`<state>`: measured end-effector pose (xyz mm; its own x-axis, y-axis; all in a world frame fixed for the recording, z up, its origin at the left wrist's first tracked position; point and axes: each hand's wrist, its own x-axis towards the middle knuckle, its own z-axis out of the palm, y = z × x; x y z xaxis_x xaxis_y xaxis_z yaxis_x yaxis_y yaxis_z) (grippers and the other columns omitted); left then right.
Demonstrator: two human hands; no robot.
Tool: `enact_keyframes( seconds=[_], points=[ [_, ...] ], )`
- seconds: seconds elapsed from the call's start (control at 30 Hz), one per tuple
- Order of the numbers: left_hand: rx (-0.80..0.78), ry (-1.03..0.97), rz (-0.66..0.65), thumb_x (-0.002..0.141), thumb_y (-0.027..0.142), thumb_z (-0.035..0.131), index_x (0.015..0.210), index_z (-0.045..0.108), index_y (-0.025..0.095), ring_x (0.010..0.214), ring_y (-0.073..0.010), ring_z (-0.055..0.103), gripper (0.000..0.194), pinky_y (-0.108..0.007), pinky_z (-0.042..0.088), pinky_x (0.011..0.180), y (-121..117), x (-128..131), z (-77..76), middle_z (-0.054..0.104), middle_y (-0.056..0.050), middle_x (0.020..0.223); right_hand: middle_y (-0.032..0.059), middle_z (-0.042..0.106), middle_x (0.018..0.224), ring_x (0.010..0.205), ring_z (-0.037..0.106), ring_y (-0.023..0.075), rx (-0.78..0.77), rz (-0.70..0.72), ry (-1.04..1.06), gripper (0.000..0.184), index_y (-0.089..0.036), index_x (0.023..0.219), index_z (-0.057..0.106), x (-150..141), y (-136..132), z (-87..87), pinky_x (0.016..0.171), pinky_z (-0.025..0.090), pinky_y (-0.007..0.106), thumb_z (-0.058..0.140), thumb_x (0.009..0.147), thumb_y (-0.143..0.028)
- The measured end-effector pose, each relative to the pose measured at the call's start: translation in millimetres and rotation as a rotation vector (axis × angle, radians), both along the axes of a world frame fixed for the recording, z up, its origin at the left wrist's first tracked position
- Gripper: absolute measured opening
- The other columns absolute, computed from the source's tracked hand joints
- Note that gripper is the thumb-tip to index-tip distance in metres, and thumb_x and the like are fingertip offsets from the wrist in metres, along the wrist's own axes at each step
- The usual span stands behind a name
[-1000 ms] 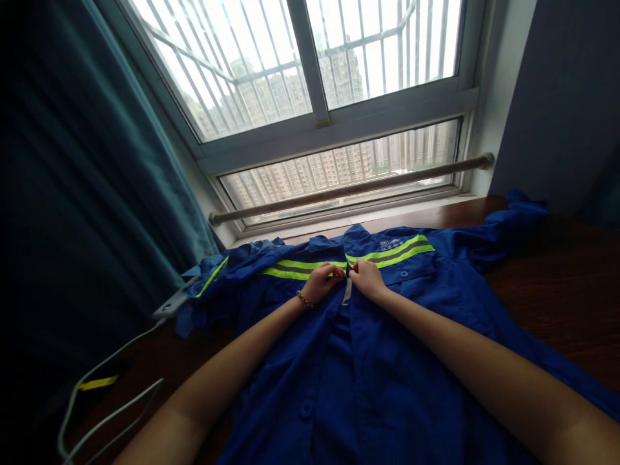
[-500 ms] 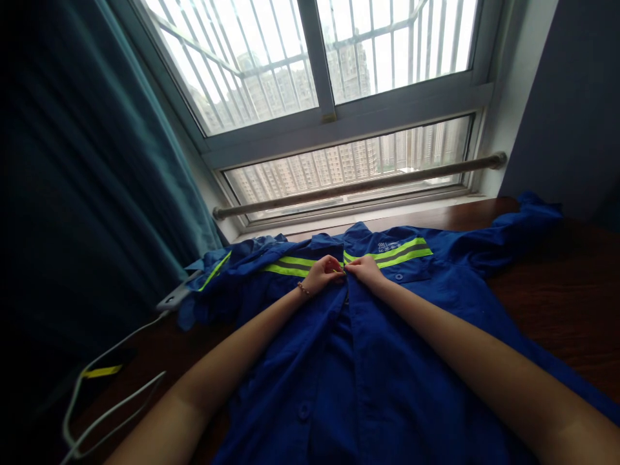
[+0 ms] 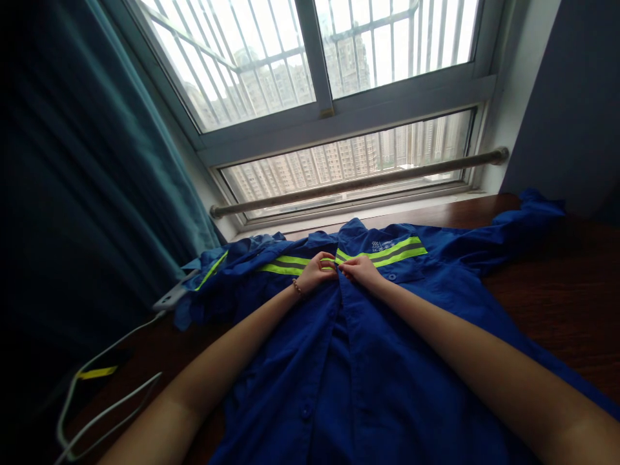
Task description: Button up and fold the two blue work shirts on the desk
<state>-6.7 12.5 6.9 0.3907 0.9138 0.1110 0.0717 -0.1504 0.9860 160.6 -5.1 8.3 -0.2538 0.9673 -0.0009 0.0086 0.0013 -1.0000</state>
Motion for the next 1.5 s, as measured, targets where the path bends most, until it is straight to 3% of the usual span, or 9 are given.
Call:
enact_keyframes(
  seconds=[0.1, 0.27, 0.43, 0.63, 0.87, 1.1, 1.23, 1.37, 1.5],
  points=[
    [0.009, -0.008, 0.040, 0.051, 0.020, 0.075, 0.090, 0.043, 0.013, 0.064, -0.0122, 0.061, 0.051, -0.031, 0.050, 0.067, -2.2, 0.8, -2.3, 0.059, 0.001, 0.069, -0.0002, 0.058, 0.048, 0.043, 0.047, 0.0088, 0.112, -0.059, -0.092, 0.032, -0.008, 0.080, 0.068, 0.4, -1.4, -5.0, 0.043, 0.035, 0.020, 0.062, 0.063, -0.034],
    [0.041, -0.016, 0.076, 0.053, 0.018, 0.074, 0.091, 0.039, 0.015, 0.066, -0.0134, 0.061, 0.051, -0.033, 0.051, 0.067, -6.4, 3.5, -1.3, 0.058, 0.001, 0.071, 0.0055, 0.068, 0.072, 0.066, 0.061, 0.0165, 0.315, -0.198, -0.213, 0.023, -0.013, 0.079, 0.070, -0.1, -3.5, -8.4, 0.061, 0.045, 0.023, 0.061, 0.064, -0.029],
    [0.160, 0.027, 0.092, 0.058, 0.011, 0.067, 0.091, 0.037, 0.017, 0.061, -0.0110, 0.060, 0.045, -0.027, 0.051, 0.062, -11.0, 8.3, -2.2, 0.056, 0.003, 0.071, 0.0047, 0.067, 0.071, 0.065, 0.061, 0.0162, 0.395, -0.268, -0.271, 0.017, -0.016, 0.073, 0.070, -2.1, -9.9, -5.5, 0.060, 0.045, 0.022, 0.062, 0.064, -0.028],
    [0.312, 0.112, 0.109, 0.062, 0.007, 0.060, 0.093, 0.037, 0.018, 0.062, -0.0105, 0.060, 0.041, -0.022, 0.051, 0.058, -13.6, 9.5, -5.3, 0.052, 0.003, 0.074, 0.0039, 0.066, 0.067, 0.060, 0.061, 0.0157, 0.356, -0.280, -0.234, 0.018, -0.016, 0.072, 0.069, -1.4, -12.2, -4.0, 0.055, 0.045, 0.022, 0.061, 0.065, -0.030],
    [0.624, 0.399, 0.122, 0.069, 0.011, 0.054, 0.097, 0.044, 0.019, 0.069, -0.0108, 0.058, 0.031, -0.023, 0.050, 0.064, -13.1, 4.5, -8.7, 0.054, -0.001, 0.081, 0.0038, 0.066, 0.069, 0.064, 0.061, 0.0164, 0.353, -0.271, -0.229, 0.019, -0.016, 0.070, 0.066, -0.7, -7.5, -8.2, 0.059, 0.046, 0.024, 0.063, 0.063, -0.033],
    [0.648, 0.409, 0.100, 0.071, 0.012, 0.052, 0.096, 0.044, 0.018, 0.069, -0.0116, 0.059, 0.027, -0.023, 0.049, 0.063, -13.3, 2.7, -7.7, 0.055, -0.001, 0.080, 0.0047, 0.066, 0.069, 0.061, 0.061, 0.0165, 0.332, -0.268, -0.226, 0.022, -0.015, 0.074, 0.067, -0.9, -8.0, -7.0, 0.056, 0.045, 0.024, 0.063, 0.065, -0.034],
    [0.655, 0.420, 0.105, 0.073, 0.014, 0.052, 0.096, 0.046, 0.018, 0.070, -0.0115, 0.059, 0.024, -0.023, 0.049, 0.065, -14.7, 2.9, -5.2, 0.056, -0.001, 0.081, 0.0041, 0.067, 0.071, 0.063, 0.060, 0.0160, 0.430, -0.259, -0.307, 0.020, -0.017, 0.076, 0.069, 0.7, -7.7, -5.3, 0.060, 0.045, 0.024, 0.060, 0.068, -0.034],
    [0.809, 0.538, 0.136, 0.078, 0.017, 0.046, 0.101, 0.050, 0.019, 0.080, -0.0131, 0.057, 0.024, -0.025, 0.047, 0.072, -18.4, 3.6, -1.5, 0.056, -0.005, 0.091, 0.0030, 0.066, 0.076, 0.062, 0.059, 0.0143, 0.489, -0.240, -0.373, 0.017, -0.018, 0.077, 0.069, 2.3, -5.8, -3.3, 0.061, 0.044, 0.024, 0.060, 0.070, -0.031],
    [0.956, 0.773, 0.226, 0.083, 0.024, 0.041, 0.096, 0.057, 0.021, 0.072, -0.0125, 0.055, 0.021, -0.022, 0.044, 0.065, -19.4, 4.0, -0.1, 0.058, -0.004, 0.085, 0.0030, 0.065, 0.076, 0.064, 0.058, 0.0139, 0.474, -0.187, -0.381, 0.018, -0.017, 0.079, 0.067, 3.5, -1.1, -4.2, 0.059, 0.044, 0.023, 0.059, 0.070, -0.029]
  ],
)
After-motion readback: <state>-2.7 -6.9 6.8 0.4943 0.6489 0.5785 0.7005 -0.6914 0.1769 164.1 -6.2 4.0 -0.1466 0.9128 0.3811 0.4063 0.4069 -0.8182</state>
